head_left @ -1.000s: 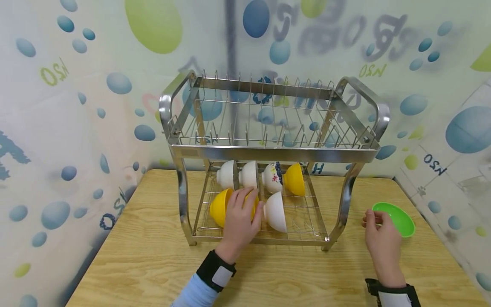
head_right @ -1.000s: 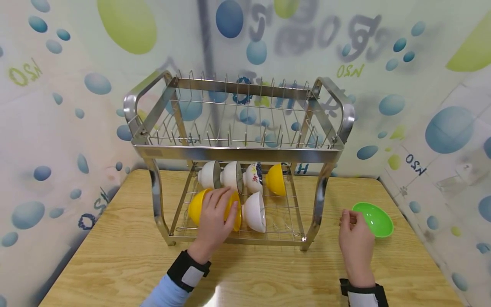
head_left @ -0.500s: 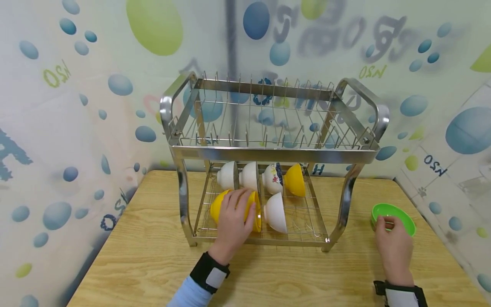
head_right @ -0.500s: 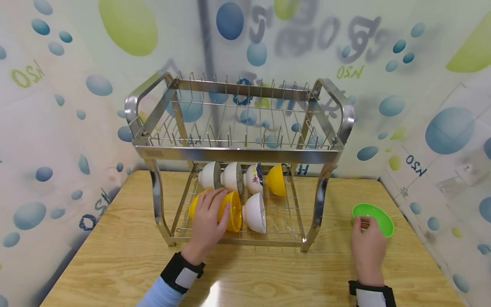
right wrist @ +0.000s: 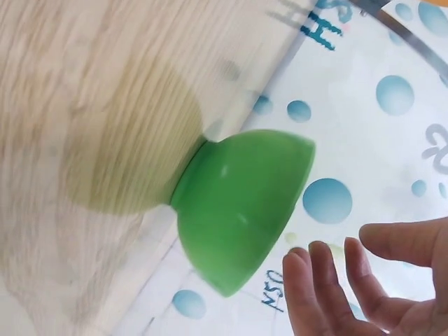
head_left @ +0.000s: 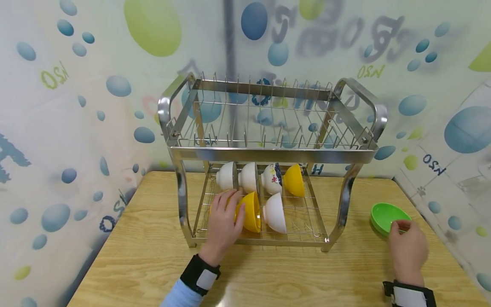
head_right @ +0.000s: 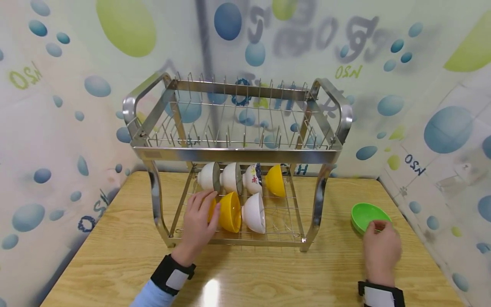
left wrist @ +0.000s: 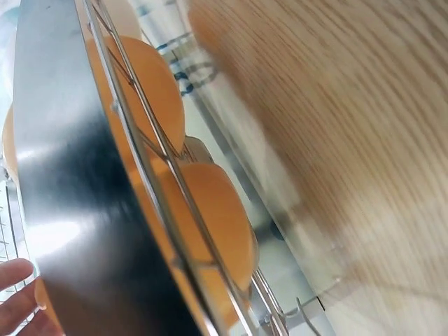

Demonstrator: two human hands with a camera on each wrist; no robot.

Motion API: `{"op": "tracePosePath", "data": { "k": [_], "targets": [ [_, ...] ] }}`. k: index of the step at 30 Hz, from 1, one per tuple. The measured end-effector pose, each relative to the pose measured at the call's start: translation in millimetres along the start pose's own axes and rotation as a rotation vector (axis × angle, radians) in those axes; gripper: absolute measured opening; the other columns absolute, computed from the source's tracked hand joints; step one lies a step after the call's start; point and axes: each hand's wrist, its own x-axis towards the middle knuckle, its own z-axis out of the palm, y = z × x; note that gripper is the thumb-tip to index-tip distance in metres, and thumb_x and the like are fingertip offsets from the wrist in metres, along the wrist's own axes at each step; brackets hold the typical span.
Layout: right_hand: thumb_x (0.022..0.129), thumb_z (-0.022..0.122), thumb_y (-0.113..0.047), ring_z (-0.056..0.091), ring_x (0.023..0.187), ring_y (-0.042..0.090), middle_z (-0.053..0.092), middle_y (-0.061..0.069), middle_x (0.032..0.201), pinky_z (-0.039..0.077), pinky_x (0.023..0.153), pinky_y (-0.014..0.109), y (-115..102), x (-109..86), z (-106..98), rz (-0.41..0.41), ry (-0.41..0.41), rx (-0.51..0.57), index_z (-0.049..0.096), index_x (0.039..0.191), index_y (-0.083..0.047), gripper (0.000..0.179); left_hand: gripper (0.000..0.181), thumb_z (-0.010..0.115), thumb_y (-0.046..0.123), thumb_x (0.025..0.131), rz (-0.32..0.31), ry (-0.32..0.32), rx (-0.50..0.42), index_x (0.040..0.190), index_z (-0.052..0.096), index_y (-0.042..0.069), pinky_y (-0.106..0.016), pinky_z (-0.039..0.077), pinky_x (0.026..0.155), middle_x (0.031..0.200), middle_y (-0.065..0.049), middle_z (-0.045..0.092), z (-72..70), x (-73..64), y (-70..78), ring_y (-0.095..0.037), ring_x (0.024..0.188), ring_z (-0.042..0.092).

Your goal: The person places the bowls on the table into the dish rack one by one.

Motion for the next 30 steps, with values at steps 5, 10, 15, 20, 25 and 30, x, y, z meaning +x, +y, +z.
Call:
{"op": "tracePosePath", "data": {
  "k": [5, 10, 15, 20, 25, 30],
  "targets": [
    [0.094, 0.046, -0.016, 0.050, 0.098, 0.046, 0.055, 0.031, 0.110, 0.036, 0.070, 0.052, 6.4, 3.0, -1.6, 0.041, 0.006, 0.017, 0.053, 0.114, 0.010, 0.033, 0.030, 0.055, 0.020, 0.093, -0.007, 0.007, 0.003, 0.112, 0.063, -0.002, -0.043, 0.042, 0.094, 0.114, -0.017, 0.060, -5.3, -0.5, -5.3, -0.032, 0.106, 0.052],
    [0.094, 0.043, -0.018, 0.043, 0.107, 0.050, 0.048, 0.033, 0.116, 0.035, 0.078, 0.059, 13.8, 8.3, -0.7, 0.107, -0.030, 0.025, 0.047, 0.122, 0.011, 0.041, 0.029, 0.056, 0.017, 0.091, 0.000, 0.028, 0.013, 0.112, 0.063, -0.003, -0.044, 0.042, 0.093, 0.111, -0.017, 0.061, -11.3, -1.5, -13.5, -0.033, 0.104, 0.052],
    [0.095, 0.040, -0.022, 0.039, 0.111, 0.052, 0.040, 0.036, 0.122, 0.034, 0.083, 0.060, 18.1, 15.5, -0.5, 0.190, -0.086, 0.034, 0.037, 0.132, 0.012, 0.050, 0.030, 0.057, 0.018, 0.090, 0.001, 0.037, 0.032, 0.111, 0.063, -0.003, -0.042, 0.043, 0.092, 0.111, -0.017, 0.061, -16.5, -2.8, -21.8, -0.033, 0.103, 0.053],
    [0.094, 0.040, -0.021, 0.038, 0.108, 0.052, 0.037, 0.037, 0.121, 0.034, 0.085, 0.059, 20.7, 19.3, -0.2, 0.264, -0.113, 0.061, 0.028, 0.137, 0.012, 0.056, 0.031, 0.056, 0.019, 0.090, -0.001, 0.048, 0.041, 0.111, 0.063, -0.003, -0.044, 0.043, 0.092, 0.112, -0.018, 0.061, -20.6, -3.2, -27.9, -0.034, 0.103, 0.053],
    [0.094, 0.037, -0.022, 0.037, 0.108, 0.053, 0.039, 0.038, 0.116, 0.033, 0.086, 0.059, 23.1, 22.2, 0.4, 0.312, -0.154, 0.072, 0.024, 0.137, 0.014, 0.058, 0.032, 0.055, 0.020, 0.091, -0.018, 0.036, 0.058, 0.112, 0.063, -0.002, -0.044, 0.041, 0.095, 0.112, -0.018, 0.061, -23.8, -3.8, -32.7, -0.035, 0.105, 0.052],
    [0.093, 0.034, -0.023, 0.029, 0.118, 0.058, 0.035, 0.043, 0.125, 0.030, 0.094, 0.060, 27.2, 25.3, 1.6, 0.307, -0.251, 0.028, 0.028, 0.135, 0.018, 0.059, 0.031, 0.056, 0.021, 0.091, -0.033, 0.035, 0.075, 0.112, 0.063, -0.002, -0.044, 0.042, 0.094, 0.112, -0.018, 0.061, -26.1, -5.2, -35.5, -0.035, 0.105, 0.052]
  ]
}}
